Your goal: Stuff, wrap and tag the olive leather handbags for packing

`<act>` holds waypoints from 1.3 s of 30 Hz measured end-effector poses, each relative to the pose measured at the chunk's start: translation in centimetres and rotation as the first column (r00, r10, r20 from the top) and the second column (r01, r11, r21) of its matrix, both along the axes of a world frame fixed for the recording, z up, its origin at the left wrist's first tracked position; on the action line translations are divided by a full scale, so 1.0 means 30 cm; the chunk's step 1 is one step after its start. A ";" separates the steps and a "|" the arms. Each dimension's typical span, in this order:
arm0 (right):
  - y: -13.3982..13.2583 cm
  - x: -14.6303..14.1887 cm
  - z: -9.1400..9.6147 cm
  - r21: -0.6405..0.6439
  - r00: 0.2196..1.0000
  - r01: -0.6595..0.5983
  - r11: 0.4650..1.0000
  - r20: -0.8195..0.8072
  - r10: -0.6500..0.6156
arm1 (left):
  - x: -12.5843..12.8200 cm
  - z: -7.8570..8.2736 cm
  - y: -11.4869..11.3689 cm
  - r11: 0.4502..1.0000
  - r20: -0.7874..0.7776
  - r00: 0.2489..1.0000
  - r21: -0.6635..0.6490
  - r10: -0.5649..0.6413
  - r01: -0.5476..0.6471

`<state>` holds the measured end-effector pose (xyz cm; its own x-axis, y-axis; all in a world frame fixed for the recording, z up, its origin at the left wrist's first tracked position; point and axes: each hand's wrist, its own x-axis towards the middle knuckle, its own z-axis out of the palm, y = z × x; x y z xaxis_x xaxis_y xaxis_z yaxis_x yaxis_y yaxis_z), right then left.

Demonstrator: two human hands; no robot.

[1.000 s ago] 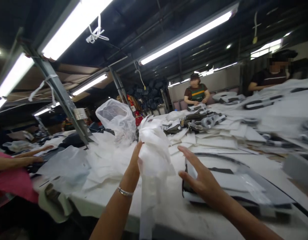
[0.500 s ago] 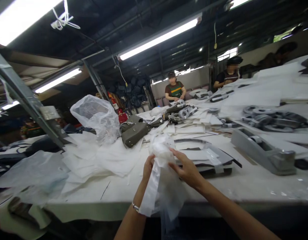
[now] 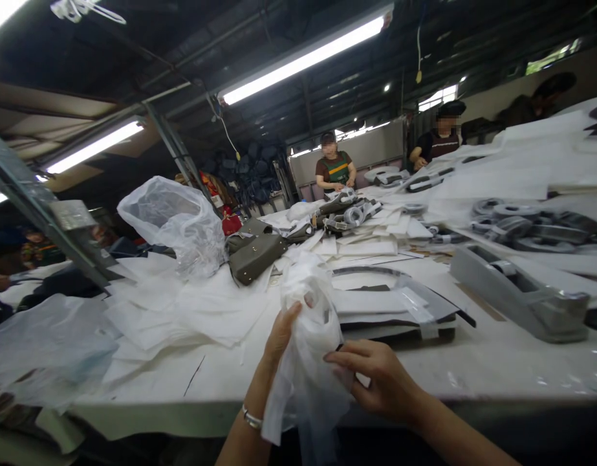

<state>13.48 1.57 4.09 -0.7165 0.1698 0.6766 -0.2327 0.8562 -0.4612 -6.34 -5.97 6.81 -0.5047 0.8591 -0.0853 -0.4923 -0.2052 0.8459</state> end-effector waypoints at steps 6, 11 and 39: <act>0.027 0.046 0.168 -0.429 0.929 0.072 0.900 -0.301 -0.218 | -0.009 0.105 0.009 0.988 -0.097 0.991 0.131 0.094 -0.081; 0.084 -0.024 0.261 -0.277 0.926 0.184 0.943 -0.272 -0.261 | 0.048 0.174 0.040 0.986 -0.168 0.984 0.163 0.056 -0.028; 0.114 0.008 0.319 0.554 0.907 0.406 0.726 -0.150 -0.393 | 0.192 0.160 0.100 0.978 -0.072 0.988 0.149 -0.134 0.144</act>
